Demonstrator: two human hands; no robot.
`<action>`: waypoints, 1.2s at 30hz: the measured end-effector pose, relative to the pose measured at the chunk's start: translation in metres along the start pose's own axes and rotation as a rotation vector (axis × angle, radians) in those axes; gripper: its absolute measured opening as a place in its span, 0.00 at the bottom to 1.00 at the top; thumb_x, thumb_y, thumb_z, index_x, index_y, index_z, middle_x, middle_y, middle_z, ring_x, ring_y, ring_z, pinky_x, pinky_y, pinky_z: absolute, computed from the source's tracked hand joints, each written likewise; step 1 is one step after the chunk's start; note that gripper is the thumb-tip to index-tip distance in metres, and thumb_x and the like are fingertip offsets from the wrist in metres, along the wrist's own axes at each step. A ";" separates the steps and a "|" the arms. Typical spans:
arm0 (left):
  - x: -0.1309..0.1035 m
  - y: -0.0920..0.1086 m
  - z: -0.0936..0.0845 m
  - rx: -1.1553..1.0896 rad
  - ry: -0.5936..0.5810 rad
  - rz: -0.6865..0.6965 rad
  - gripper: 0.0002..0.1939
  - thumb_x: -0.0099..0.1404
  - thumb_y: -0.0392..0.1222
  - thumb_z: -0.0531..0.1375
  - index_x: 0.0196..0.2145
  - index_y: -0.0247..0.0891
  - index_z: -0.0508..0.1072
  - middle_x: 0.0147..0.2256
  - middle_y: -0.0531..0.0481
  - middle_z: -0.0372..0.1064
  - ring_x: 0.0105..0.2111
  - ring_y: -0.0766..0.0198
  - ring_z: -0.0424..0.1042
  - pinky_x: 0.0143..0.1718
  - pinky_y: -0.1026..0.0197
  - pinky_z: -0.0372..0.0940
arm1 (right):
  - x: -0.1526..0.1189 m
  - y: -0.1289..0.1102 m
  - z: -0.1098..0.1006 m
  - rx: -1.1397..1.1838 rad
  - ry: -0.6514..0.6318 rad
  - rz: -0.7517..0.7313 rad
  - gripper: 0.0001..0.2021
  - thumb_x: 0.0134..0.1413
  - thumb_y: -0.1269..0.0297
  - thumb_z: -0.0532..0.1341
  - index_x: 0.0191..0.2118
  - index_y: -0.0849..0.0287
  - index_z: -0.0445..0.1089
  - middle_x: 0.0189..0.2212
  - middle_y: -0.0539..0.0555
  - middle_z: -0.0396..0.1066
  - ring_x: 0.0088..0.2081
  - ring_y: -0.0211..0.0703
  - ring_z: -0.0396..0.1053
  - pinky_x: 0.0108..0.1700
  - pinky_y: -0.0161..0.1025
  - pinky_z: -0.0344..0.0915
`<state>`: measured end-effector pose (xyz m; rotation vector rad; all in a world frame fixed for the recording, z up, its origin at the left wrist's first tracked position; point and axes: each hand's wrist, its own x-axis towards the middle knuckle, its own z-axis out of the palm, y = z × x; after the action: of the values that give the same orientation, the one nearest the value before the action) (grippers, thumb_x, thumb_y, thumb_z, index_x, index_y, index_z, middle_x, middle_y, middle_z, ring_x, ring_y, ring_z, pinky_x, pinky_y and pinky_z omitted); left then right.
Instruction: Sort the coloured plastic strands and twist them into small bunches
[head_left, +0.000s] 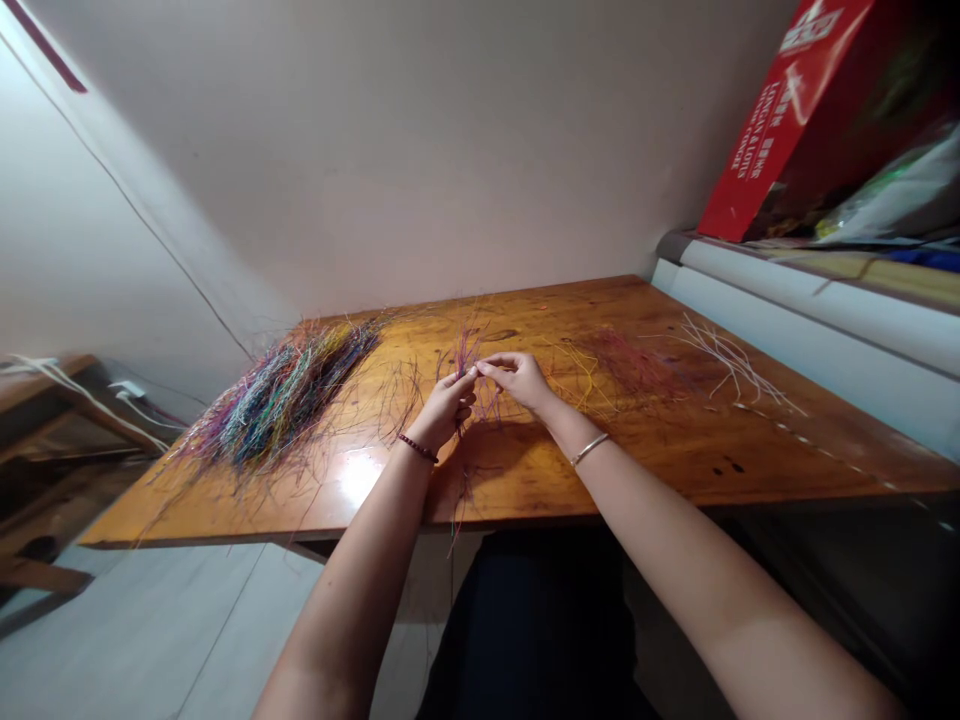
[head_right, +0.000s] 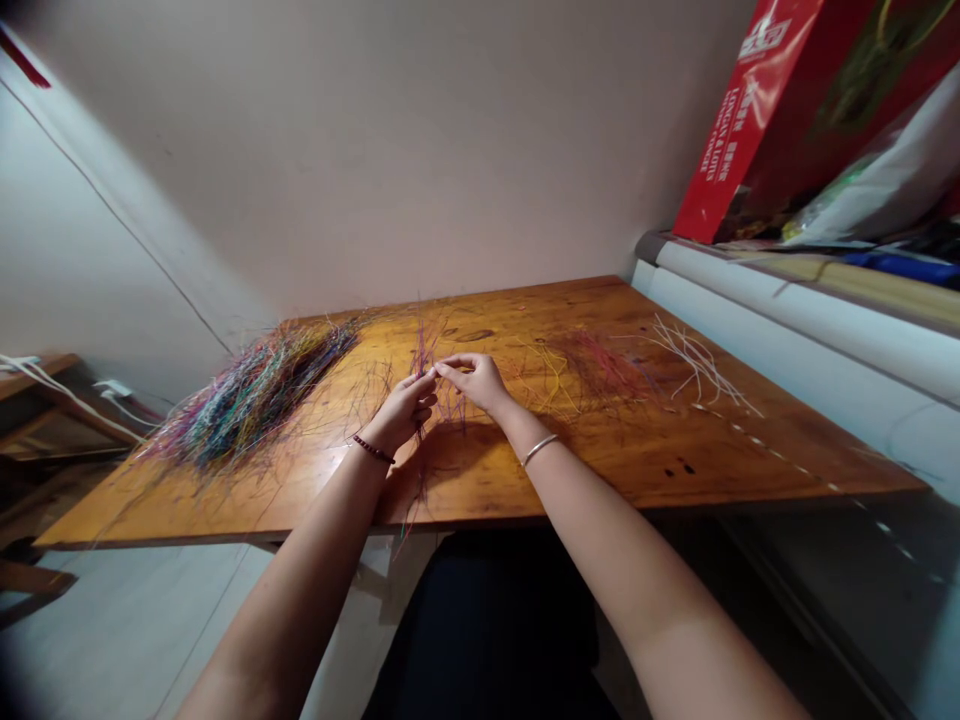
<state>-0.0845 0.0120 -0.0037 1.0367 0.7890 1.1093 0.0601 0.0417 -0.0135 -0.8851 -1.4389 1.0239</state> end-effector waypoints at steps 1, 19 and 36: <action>0.000 0.000 0.000 0.007 0.004 -0.006 0.18 0.50 0.49 0.67 0.28 0.34 0.66 0.20 0.61 0.45 0.15 0.79 0.44 0.14 0.72 0.35 | 0.000 0.001 0.000 -0.022 0.008 -0.003 0.17 0.43 0.53 0.64 0.34 0.62 0.76 0.33 0.57 0.75 0.28 0.37 0.68 0.25 0.31 0.62; 0.002 -0.004 -0.003 0.072 -0.024 -0.005 0.21 0.54 0.52 0.64 0.39 0.33 0.71 0.20 0.61 0.42 0.15 0.78 0.42 0.14 0.71 0.35 | 0.001 -0.011 -0.009 0.141 0.134 0.082 0.22 0.43 0.47 0.63 0.37 0.61 0.70 0.31 0.54 0.72 0.19 0.30 0.63 0.18 0.30 0.54; 0.001 -0.002 -0.003 -0.002 -0.012 -0.010 0.18 0.53 0.49 0.65 0.35 0.33 0.70 0.19 0.61 0.43 0.14 0.79 0.42 0.13 0.71 0.33 | 0.009 -0.024 -0.052 0.691 0.418 0.228 0.06 0.52 0.60 0.61 0.31 0.56 0.68 0.33 0.46 0.73 0.19 0.24 0.59 0.19 0.25 0.55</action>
<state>-0.0863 0.0137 -0.0066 1.0361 0.7828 1.0942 0.1118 0.0473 0.0133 -0.6942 -0.5717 1.2989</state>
